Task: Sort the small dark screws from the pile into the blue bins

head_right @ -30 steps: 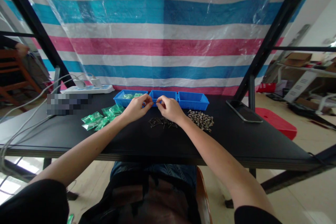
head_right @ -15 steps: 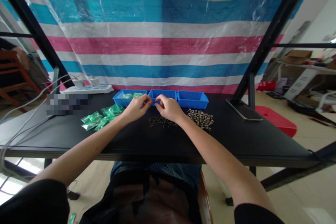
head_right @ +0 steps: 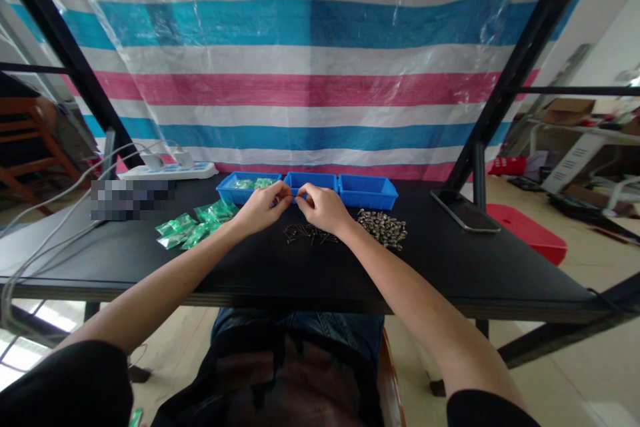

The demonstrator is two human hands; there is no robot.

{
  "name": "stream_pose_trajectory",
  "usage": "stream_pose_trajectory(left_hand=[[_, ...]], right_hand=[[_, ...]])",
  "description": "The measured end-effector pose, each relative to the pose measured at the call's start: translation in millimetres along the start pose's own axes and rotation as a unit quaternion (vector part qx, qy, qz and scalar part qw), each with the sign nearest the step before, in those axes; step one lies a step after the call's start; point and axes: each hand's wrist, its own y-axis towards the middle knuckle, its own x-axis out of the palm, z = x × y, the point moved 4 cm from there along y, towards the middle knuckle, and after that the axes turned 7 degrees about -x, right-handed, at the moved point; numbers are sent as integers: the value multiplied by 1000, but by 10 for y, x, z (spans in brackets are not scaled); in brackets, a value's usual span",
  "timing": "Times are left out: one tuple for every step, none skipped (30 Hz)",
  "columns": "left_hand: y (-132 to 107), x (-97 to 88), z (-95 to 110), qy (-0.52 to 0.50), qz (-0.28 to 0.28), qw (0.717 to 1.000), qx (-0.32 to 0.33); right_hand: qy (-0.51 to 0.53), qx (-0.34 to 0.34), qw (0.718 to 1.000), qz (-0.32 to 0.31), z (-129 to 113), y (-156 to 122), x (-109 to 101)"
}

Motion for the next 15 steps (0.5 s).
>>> stream_pose_trajectory(left_hand=[[0,1,0,-1,-2,1000,-1],[0,1,1,-1,-4,1000,0],[1,2,2,0,-5,1000,0],[1,3,2,0,-6,1000,2],[2,3,3,1,-7,1000,2],[3,3,3,2,-8,1000,3],[4,2,3,3,-8,1000,2],[5,1,3,4,-7,1000,1],[6,-1,2,5,-6,1000,-1],[7,-3,1,7,-5,1000,-2],[7,-3,-1,9,-5,1000,-3],[7,-3,-2,10,-6,1000,-4],[7,-3,-4,10,-7,1000,-4],[7,-2,-6,8,-9,1000,-4],[7,-1,-8,6,-10,1000,-4]], right_hand=[[2,-1,1000,1,-2,-1,0],[3,-3,1000,2,-2,-1,0],[3,-4,1000,4,-2,-2,0],[3,-6,1000,6,-2,-2,0],[3,-7,1000,7,-2,-2,-1],[2,-9,1000,9,-1,-2,-2],[1,-9,1000,9,-1,-1,-3],[0,-9,1000,9,-2,-1,-4],[-1,-9,1000,8,-2,0,-5],[-2,-10,1000,8,-4,1,-7],[-3,-12,1000,8,-6,1,-9],[-4,-15,1000,9,-8,1,-11],[-6,-18,1000,10,-10,1,-14],[-7,-21,1000,11,-11,0,-16],[-8,-22,1000,12,-11,-1,-17]])
